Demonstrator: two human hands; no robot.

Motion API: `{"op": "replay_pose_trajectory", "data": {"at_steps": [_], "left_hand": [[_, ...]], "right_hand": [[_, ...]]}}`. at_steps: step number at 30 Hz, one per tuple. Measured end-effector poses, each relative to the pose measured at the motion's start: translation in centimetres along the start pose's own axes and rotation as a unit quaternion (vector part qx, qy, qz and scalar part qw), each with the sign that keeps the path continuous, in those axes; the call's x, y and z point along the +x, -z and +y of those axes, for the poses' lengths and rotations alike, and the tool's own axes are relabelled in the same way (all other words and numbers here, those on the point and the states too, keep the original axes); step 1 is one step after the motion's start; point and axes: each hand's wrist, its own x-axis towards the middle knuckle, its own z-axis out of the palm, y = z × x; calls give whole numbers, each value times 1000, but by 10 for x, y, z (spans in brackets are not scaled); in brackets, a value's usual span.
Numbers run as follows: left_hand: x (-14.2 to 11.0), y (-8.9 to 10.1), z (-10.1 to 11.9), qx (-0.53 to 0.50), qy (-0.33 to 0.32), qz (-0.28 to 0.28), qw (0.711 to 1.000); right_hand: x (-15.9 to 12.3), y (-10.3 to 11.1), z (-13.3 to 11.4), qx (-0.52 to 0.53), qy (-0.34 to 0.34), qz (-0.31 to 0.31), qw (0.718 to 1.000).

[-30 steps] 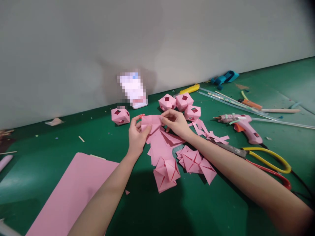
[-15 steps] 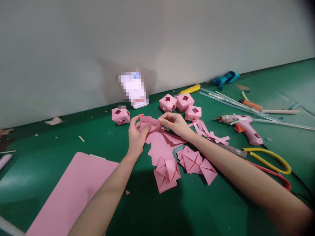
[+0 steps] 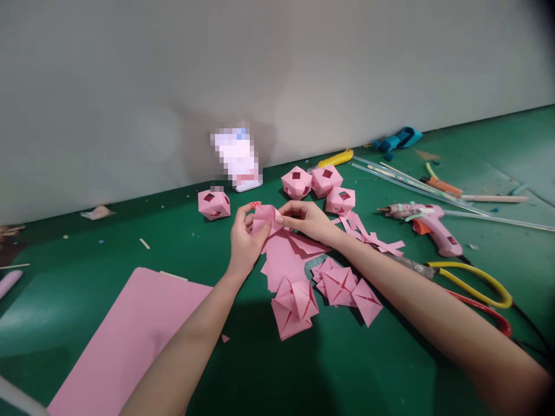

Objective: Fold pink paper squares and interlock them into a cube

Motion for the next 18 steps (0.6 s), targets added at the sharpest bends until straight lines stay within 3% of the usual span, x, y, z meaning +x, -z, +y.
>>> {"op": "replay_pose_trajectory", "data": {"at_steps": [8,18], "left_hand": [[-4,-2,5,31,-16,-18,999],[-2,-3,5,7,0,-23,1000]], "right_hand": [[0,1,-5,-5,-33,6,999],[0,3,-3,-7,-22,-12,1000]]}}
